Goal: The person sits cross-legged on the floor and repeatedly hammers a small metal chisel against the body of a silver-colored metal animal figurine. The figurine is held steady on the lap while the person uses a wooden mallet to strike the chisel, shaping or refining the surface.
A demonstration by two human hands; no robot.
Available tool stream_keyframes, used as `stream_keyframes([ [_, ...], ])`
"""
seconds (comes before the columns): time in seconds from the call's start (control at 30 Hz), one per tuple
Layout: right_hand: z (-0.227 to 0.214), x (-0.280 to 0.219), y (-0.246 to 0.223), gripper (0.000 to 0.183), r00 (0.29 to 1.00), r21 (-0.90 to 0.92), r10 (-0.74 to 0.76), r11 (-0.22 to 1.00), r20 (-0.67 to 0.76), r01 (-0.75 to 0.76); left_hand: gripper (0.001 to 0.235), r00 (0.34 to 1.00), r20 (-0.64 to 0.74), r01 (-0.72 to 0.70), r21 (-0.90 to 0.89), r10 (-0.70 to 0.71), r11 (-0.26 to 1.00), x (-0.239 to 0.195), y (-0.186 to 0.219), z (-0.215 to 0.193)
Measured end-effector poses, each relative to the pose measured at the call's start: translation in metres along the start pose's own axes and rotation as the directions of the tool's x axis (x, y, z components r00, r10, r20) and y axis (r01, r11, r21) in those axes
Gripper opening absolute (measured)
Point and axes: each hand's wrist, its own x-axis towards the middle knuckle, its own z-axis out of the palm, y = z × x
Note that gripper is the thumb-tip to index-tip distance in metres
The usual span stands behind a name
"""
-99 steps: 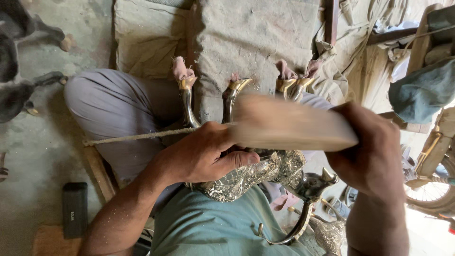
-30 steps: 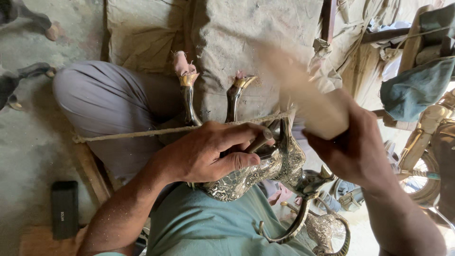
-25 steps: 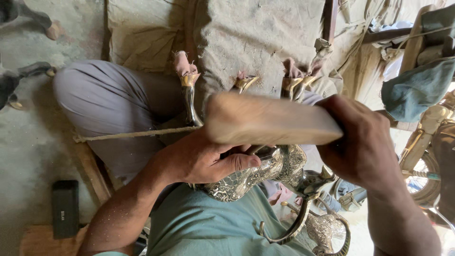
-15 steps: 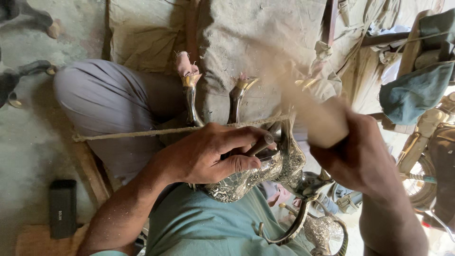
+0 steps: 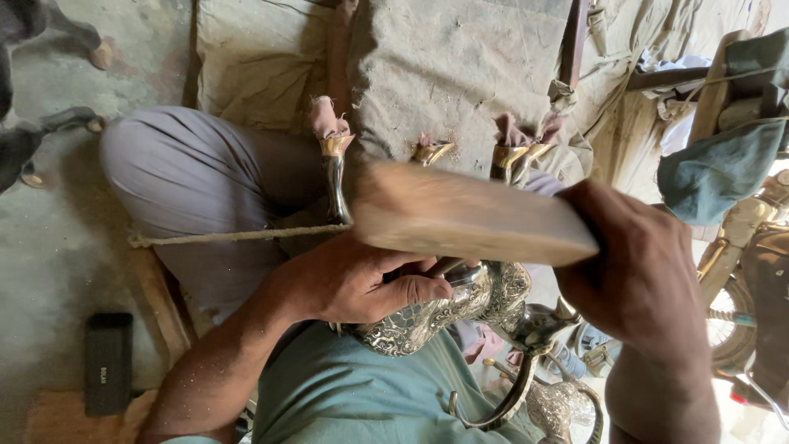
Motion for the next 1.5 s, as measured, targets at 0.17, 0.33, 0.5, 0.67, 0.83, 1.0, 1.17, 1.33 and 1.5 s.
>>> stream_keyframes([
  [0.17,-0.003,0.001,0.0,0.022,0.984,-0.211,0.08,0.976,0.159,-0.045,0.037,0.998,0.015,0.063,-0.043,-0.062,0.997,-0.003,-0.001,0.0],
  [0.33,-0.003,-0.004,0.006,0.02,0.999,-0.005,-0.035,0.999,0.037,0.035,0.041,0.984,0.08,0.166,-0.105,-0.158,0.981,-0.001,0.0,0.0],
  [0.5,-0.004,-0.012,0.006,0.02,0.996,-0.111,-0.009,0.994,-0.093,-0.001,0.038,0.996,0.045,0.082,-0.105,-0.077,0.991,0.001,0.0,-0.003],
  [0.67,-0.005,-0.012,-0.002,0.022,0.992,-0.264,0.011,0.963,-0.125,-0.044,0.04,0.996,0.041,0.078,-0.073,-0.075,0.994,0.004,0.002,-0.009],
  [0.83,0.0,-0.045,0.011,0.026,0.982,-0.136,0.094,0.984,-0.165,-0.117,0.027,0.989,-0.014,0.146,0.033,-0.146,0.989,-0.001,0.011,-0.01],
  [1.0,0.025,-0.087,0.075,0.034,0.867,0.238,0.286,0.95,-0.408,-0.202,0.019,0.83,-0.47,0.165,-0.307,-0.3,0.937,-0.048,0.041,-0.015],
  [1.17,0.106,-0.087,0.167,0.036,0.659,0.67,0.688,0.646,-0.304,-0.365,0.028,0.434,-0.821,0.456,-0.155,-0.371,0.877,-0.095,0.061,-0.011],
  [1.33,0.185,-0.093,0.212,0.02,0.598,0.884,0.798,0.325,-0.067,-0.336,0.023,0.405,-0.828,0.505,-0.15,-0.387,0.85,-0.109,0.056,0.016],
  [1.5,0.209,-0.092,0.212,0.017,0.648,0.968,0.735,0.25,-0.199,0.015,0.025,0.444,-0.807,0.48,-0.152,-0.388,0.864,-0.094,0.054,0.039],
])
